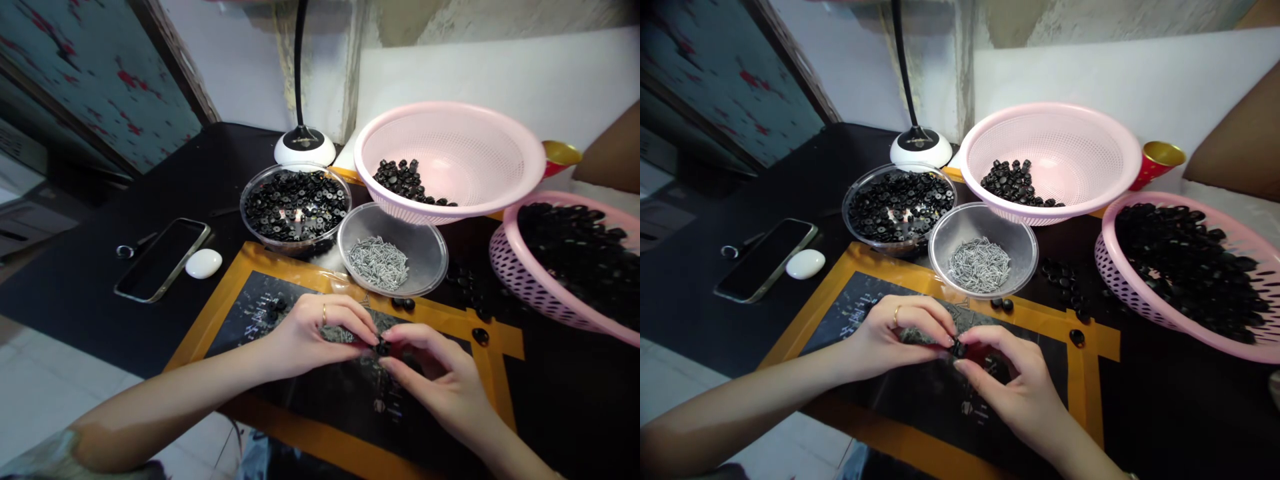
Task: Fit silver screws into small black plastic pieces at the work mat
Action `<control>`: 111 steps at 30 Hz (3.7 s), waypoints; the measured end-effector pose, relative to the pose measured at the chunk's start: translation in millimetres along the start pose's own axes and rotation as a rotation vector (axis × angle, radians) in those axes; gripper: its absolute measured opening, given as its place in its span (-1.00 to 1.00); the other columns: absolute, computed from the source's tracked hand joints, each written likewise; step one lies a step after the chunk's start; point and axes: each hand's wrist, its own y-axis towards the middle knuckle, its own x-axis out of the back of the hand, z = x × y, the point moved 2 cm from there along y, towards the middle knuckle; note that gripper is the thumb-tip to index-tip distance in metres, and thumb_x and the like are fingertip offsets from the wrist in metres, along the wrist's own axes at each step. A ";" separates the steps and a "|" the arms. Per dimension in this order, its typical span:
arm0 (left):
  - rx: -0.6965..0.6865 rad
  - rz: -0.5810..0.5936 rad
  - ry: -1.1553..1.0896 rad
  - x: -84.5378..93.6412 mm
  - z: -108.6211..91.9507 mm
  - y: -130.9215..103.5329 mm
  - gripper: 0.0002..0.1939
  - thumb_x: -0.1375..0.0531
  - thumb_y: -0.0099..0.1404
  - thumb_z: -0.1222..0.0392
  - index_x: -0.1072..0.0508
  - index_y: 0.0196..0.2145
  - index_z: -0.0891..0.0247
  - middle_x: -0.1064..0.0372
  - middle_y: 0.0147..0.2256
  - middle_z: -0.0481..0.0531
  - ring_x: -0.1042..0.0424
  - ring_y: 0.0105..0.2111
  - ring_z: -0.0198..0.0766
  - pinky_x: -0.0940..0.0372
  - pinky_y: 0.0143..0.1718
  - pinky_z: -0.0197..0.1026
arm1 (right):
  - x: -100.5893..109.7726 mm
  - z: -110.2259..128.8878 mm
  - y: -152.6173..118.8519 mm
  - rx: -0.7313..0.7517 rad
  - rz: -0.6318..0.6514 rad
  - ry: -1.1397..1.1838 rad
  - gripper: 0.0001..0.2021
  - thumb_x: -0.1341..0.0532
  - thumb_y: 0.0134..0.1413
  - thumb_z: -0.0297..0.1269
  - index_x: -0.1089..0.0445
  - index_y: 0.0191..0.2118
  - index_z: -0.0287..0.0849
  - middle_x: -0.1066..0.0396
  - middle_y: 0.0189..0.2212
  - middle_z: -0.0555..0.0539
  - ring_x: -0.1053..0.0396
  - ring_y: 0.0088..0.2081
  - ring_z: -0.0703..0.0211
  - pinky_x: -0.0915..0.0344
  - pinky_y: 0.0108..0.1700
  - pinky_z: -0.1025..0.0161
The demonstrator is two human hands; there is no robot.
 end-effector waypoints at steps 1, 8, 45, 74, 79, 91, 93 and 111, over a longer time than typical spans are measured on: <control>0.010 -0.004 0.002 0.0 0.5 0.0 -0.93 -0.28 0.14 0.35 -0.55 -0.35 0.35 -0.49 -0.28 0.13 -0.49 -0.29 -0.29 -0.40 -0.20 -0.27 | -0.5 1.5 0.5 0.001 -0.016 0.012 -0.82 -0.28 0.01 -0.41 -0.43 -0.22 -0.09 -0.50 -0.35 -0.03 -0.46 -0.35 0.18 -0.44 -0.31 0.30; 0.058 -0.004 -0.042 -2.3 2.7 -0.1 -0.94 -0.28 0.14 0.38 -0.55 -0.37 0.34 -0.52 -0.30 0.11 -0.51 -0.30 -0.28 -0.42 -0.23 -0.26 | -5.0 3.1 -0.6 -0.072 -0.070 0.129 -0.82 -0.33 -0.05 -0.37 -0.45 -0.25 -0.08 -0.50 -0.38 -0.02 -0.45 -0.37 0.20 -0.44 -0.32 0.31; -0.424 0.058 0.394 -3.9 -11.0 -10.0 -0.84 -0.11 0.28 0.38 -0.51 -0.34 0.37 -0.55 -0.29 0.18 -0.54 -0.23 -0.17 -0.48 -0.15 -0.23 | -16.2 -7.7 -2.6 -0.325 0.138 0.411 -0.73 -0.31 -0.05 -0.03 -0.51 -0.30 -0.11 -0.44 -0.39 -0.02 -0.38 -0.32 0.17 -0.35 -0.26 0.32; -0.353 0.130 0.328 -1.3 -16.5 -10.6 -0.86 -0.16 0.26 0.38 -0.52 -0.31 0.51 -0.54 -0.28 0.28 -0.53 -0.21 -0.18 -0.44 -0.08 -0.30 | -14.6 -7.3 -6.4 -0.247 0.164 0.392 -0.80 -0.31 -0.02 -0.09 -0.48 -0.31 -0.08 -0.38 -0.40 0.02 -0.31 -0.36 0.23 -0.27 -0.29 0.35; -0.333 0.142 0.223 -2.8 -12.8 -12.9 -0.82 -0.15 0.27 0.37 -0.50 -0.24 0.54 -0.52 -0.23 0.29 -0.52 -0.18 -0.22 -0.40 -0.04 -0.38 | -17.4 -6.7 -8.3 -0.263 0.202 0.473 -0.81 -0.28 0.02 -0.08 -0.41 -0.35 -0.07 -0.35 -0.41 0.04 -0.28 -0.34 0.24 -0.24 -0.28 0.37; -0.194 0.290 0.234 -23.3 -3.5 -5.1 -0.38 -0.09 0.33 0.08 0.03 0.24 0.36 -0.02 0.23 0.32 -0.03 0.25 -0.10 -0.04 0.25 -0.04 | -21.8 0.2 -14.6 -0.229 0.080 0.542 -0.81 -0.33 -0.06 -0.07 -0.46 -0.31 0.00 -0.45 -0.42 0.06 -0.40 -0.39 0.28 -0.36 -0.35 0.47; -0.212 0.315 0.248 -27.3 -3.2 -6.4 -0.34 -0.08 0.32 0.06 0.09 0.25 0.35 0.04 0.25 0.30 0.01 0.26 -0.09 0.03 0.28 -0.03 | -23.3 -2.5 -19.4 -0.260 0.102 0.569 -0.79 -0.34 -0.05 -0.11 -0.44 -0.25 0.03 -0.48 -0.39 0.06 -0.43 -0.39 0.27 -0.40 -0.33 0.43; -0.265 0.209 0.356 -40.7 -0.7 -12.0 -0.32 -0.03 0.33 0.03 0.16 0.25 0.39 -0.07 0.20 0.38 -0.07 0.24 -0.08 -0.11 0.21 -0.04 | -25.0 -11.2 -24.6 -0.312 0.100 0.512 -0.79 -0.35 -0.07 -0.12 -0.43 -0.31 -0.07 -0.49 -0.48 0.01 -0.46 -0.40 0.16 -0.44 -0.36 0.33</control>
